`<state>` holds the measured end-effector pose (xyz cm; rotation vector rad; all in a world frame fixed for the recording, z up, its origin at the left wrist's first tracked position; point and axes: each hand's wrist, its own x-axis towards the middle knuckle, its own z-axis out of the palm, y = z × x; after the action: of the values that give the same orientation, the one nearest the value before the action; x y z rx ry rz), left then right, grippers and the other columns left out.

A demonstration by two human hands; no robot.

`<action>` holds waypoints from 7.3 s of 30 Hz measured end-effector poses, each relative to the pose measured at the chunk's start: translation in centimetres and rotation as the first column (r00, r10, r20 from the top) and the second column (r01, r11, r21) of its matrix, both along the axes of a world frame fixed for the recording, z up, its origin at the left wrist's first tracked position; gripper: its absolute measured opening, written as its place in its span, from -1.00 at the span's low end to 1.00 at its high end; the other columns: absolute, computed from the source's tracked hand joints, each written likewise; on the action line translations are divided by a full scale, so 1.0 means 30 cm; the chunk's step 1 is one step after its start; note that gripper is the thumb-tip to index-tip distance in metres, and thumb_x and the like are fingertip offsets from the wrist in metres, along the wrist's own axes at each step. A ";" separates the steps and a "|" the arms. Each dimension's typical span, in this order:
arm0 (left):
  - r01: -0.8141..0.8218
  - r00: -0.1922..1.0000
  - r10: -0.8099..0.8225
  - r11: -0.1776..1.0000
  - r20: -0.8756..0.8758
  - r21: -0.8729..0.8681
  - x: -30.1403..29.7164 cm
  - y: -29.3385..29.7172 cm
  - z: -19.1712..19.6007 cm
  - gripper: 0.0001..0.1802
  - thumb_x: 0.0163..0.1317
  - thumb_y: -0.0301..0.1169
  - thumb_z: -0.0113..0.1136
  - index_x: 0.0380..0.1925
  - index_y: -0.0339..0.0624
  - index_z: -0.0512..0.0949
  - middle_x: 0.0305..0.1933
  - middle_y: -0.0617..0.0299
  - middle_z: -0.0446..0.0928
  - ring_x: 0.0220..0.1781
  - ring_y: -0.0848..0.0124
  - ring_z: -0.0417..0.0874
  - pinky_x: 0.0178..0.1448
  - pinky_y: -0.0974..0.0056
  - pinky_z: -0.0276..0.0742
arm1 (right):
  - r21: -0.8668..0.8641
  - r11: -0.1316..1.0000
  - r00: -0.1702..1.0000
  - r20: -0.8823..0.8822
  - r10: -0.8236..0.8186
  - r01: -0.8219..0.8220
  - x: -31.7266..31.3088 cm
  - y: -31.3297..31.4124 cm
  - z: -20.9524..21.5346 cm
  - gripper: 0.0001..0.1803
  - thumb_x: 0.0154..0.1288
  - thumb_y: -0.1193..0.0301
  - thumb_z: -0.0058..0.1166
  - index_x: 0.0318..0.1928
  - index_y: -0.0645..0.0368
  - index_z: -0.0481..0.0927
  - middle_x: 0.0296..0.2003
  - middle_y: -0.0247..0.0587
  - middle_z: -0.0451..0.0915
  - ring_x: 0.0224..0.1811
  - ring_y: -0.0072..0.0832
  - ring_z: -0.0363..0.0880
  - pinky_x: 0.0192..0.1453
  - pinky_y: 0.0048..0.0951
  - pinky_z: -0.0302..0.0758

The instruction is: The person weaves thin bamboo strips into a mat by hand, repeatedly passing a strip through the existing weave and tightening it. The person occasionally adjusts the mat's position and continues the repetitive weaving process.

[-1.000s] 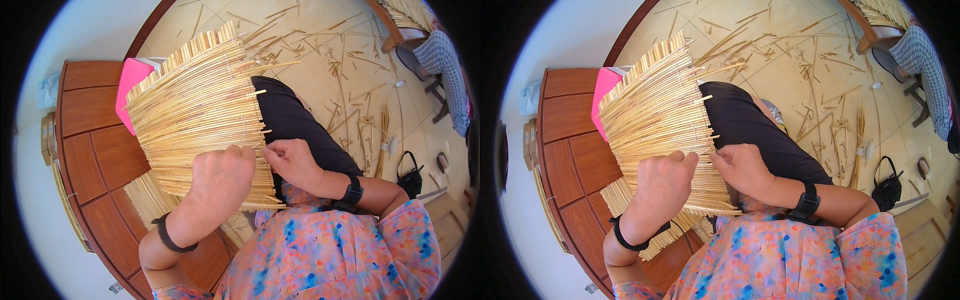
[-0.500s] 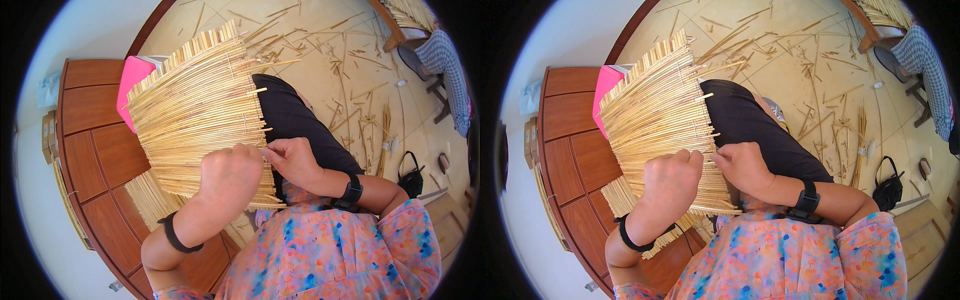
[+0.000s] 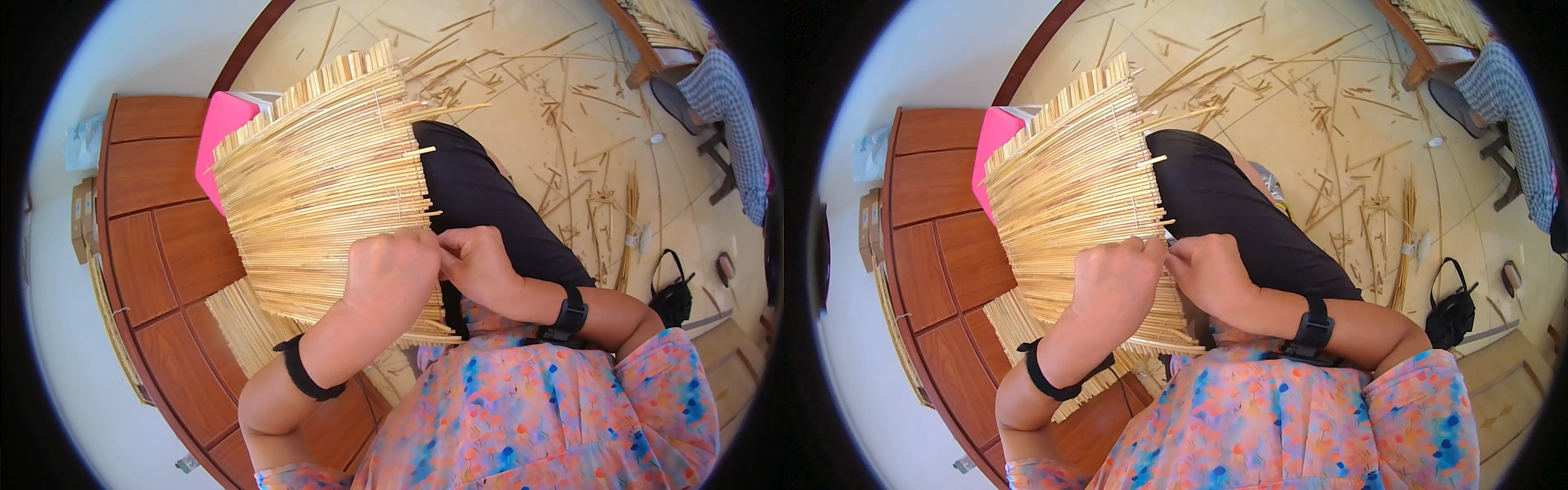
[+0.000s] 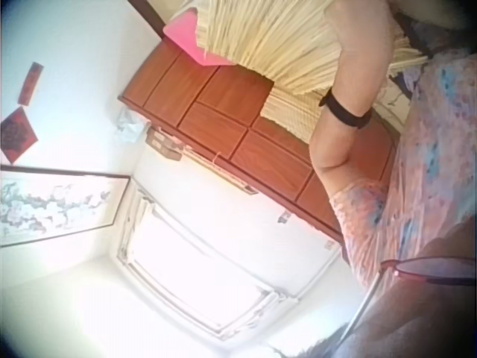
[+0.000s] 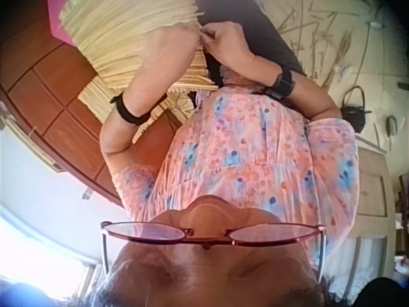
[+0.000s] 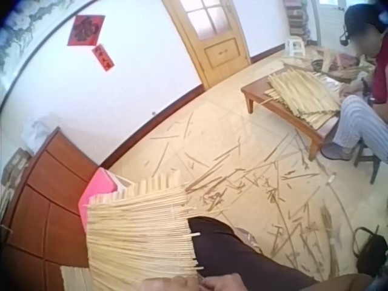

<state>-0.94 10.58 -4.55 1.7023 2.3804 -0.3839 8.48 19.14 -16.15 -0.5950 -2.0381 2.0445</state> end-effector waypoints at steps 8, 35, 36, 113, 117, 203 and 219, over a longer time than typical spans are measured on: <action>-0.101 0.993 0.099 0.994 -0.071 -0.028 0.025 0.003 -0.039 -0.86 0.16 -0.42 0.24 -0.33 -0.13 0.48 -0.50 0.20 0.60 -0.50 0.22 0.73 -0.49 0.17 0.60 | -0.005 1.000 0.999 0.035 0.007 -0.007 0.003 -0.001 0.007 -0.81 0.28 0.42 0.22 -0.37 0.31 0.74 -0.51 0.13 0.64 -0.46 -0.04 0.69 -0.33 -0.23 0.59; 0.052 0.955 0.261 0.325 -0.142 0.944 0.244 -0.432 -0.082 -0.59 0.27 -0.40 0.32 0.09 -0.32 0.51 0.15 -0.09 0.63 0.10 -0.10 0.70 0.27 -0.16 0.53 | -0.602 0.742 0.954 -0.223 0.200 -0.296 -0.021 0.110 0.487 -0.70 0.50 0.47 0.00 0.09 0.42 0.59 -0.08 0.06 0.72 -0.10 -0.26 0.78 -0.05 -0.41 0.70; 0.086 0.936 0.308 0.269 -0.171 0.959 0.234 -0.431 -0.087 -0.59 0.28 -0.44 0.29 0.09 -0.34 0.51 0.13 -0.10 0.64 0.07 -0.10 0.71 0.21 -0.12 0.59 | -0.587 0.740 0.943 -0.248 0.221 -0.328 -0.018 0.096 0.510 -0.70 0.50 0.47 -0.01 0.09 0.41 0.59 -0.08 0.07 0.72 -0.10 -0.26 0.78 -0.05 -0.42 0.70; 0.166 0.958 -0.219 -0.098 -0.184 0.981 0.002 0.060 0.168 -0.78 0.02 -0.61 0.45 -0.30 -0.31 0.64 -0.39 0.11 0.52 -0.34 0.15 0.62 -0.28 0.21 0.54 | 0.800 0.599 0.951 -0.158 0.265 -0.034 0.074 0.230 0.719 -0.64 0.20 0.35 0.28 -0.56 0.33 0.46 -0.70 0.03 0.30 -0.68 -0.41 0.20 -0.58 -0.32 0.25; 0.194 0.975 -0.081 -0.130 -0.206 0.972 0.041 0.011 0.195 -0.83 0.13 -0.60 0.39 -0.30 -0.28 0.59 -0.39 0.14 0.54 -0.34 0.16 0.63 -0.27 0.21 0.60 | 0.801 0.599 0.956 -0.174 0.234 -0.001 0.076 0.201 0.733 -0.62 0.18 0.32 0.27 -0.60 0.33 0.46 -0.69 0.13 0.41 -0.70 -0.07 0.40 -0.56 -0.24 0.36; -0.953 0.134 -0.627 -0.295 0.767 -0.074 0.222 -0.749 -0.200 -0.63 0.55 -0.14 -0.12 -0.45 -0.03 0.42 0.16 0.16 0.48 0.34 0.13 0.47 0.23 -0.19 0.54 | -0.490 0.818 0.863 -0.225 -0.452 0.301 -0.363 -0.123 -0.007 -0.64 0.48 0.34 0.20 -0.49 0.25 0.57 -0.50 -0.43 0.54 -0.47 -0.71 0.37 -0.38 -0.56 0.37; -0.893 0.096 -0.549 -0.416 0.830 -0.172 0.135 -0.827 -0.297 -0.66 0.55 -0.22 -0.03 -0.47 -0.02 0.39 -0.29 0.34 0.49 -0.11 0.38 0.52 0.12 0.18 0.46 | 0.639 0.763 0.947 -0.298 0.122 0.103 -0.123 0.023 0.113 -0.63 0.19 0.50 0.38 0.05 0.05 0.73 -0.42 -0.26 0.65 -0.54 -0.51 0.62 -0.43 -0.49 0.55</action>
<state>3.12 -14.22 -13.45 -0.3390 1.3693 2.6480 4.78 19.81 -12.76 -0.0978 -2.3184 1.1720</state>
